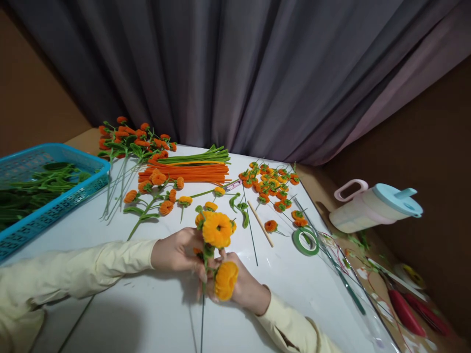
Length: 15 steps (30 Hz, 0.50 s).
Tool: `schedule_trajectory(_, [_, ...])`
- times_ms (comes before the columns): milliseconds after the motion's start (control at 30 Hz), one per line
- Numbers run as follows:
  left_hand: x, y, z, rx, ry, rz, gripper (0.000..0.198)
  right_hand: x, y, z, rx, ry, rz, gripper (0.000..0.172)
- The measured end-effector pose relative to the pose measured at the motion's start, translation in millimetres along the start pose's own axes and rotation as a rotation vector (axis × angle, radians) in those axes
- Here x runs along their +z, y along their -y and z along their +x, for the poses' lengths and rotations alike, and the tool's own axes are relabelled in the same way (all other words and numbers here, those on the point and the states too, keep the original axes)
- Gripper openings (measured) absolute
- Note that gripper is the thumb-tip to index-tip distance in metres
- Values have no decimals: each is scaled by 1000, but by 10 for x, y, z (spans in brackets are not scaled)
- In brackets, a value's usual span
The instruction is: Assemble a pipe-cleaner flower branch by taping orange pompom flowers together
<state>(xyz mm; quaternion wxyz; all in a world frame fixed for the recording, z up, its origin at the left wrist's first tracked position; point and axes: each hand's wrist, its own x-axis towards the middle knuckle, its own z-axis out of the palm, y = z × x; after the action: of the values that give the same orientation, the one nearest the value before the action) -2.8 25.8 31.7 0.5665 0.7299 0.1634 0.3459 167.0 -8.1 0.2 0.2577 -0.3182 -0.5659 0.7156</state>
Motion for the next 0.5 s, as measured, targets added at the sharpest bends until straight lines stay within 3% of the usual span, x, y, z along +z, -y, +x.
schedule_trajectory(133, [31,12,36,-181,-290,125,21,-54,108,-73,-60,-125,36,42])
schedule_trajectory(200, [47,41,46,-287,-381,189,26,-74,153,-95,-58,-200,31,39])
schedule_trajectory(367, [41,86,30,-387,-474,327,35,-82,160,-92,-64,-334,-111,36])
schedule_trajectory(500, [81,24,-4,-432,-390,363,32,-52,192,-72,-101,-388,-327,36])
